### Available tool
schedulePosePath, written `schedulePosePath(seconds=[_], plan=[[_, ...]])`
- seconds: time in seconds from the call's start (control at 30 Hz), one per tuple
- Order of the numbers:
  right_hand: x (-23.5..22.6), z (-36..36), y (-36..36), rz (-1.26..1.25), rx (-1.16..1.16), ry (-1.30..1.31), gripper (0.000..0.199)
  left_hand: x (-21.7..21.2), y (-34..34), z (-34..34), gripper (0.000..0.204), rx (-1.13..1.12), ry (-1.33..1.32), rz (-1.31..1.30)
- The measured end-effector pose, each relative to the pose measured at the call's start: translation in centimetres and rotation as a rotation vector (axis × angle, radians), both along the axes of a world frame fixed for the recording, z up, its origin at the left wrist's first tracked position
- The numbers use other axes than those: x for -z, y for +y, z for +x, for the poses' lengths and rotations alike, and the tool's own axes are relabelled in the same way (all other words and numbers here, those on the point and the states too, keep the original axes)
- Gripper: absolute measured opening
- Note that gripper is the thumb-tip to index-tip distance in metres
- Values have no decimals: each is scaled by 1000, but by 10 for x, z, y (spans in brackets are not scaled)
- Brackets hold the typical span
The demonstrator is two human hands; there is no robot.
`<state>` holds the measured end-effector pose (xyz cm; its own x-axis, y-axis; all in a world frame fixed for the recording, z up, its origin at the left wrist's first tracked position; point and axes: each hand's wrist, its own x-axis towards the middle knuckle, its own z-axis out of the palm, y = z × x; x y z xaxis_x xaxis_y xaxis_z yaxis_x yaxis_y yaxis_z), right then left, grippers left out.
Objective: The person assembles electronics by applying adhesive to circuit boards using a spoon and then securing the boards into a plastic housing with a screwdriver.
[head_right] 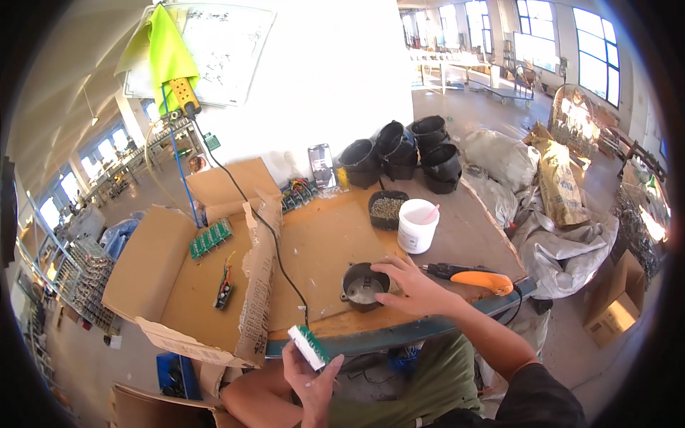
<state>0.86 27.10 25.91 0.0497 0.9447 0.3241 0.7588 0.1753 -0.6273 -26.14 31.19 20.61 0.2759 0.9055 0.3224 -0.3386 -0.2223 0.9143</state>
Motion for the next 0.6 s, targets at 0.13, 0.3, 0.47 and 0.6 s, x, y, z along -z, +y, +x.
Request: schedulePosePath(seconds=[0.13,0.3,0.47,0.6], plan=[[7,-16,-7,378,339,-118,33,-4,19,12,79,208,34,146],[6,-73,-45,-147,-103,868,51,-33,14,26,87,412,-141,247],[52,-81,-46,-662,-618,1721,55,-42,20,35,85,749,-44,477],[57,-91,-59,-898,-516,1689,47,-54,21,37,80,856,157,652]])
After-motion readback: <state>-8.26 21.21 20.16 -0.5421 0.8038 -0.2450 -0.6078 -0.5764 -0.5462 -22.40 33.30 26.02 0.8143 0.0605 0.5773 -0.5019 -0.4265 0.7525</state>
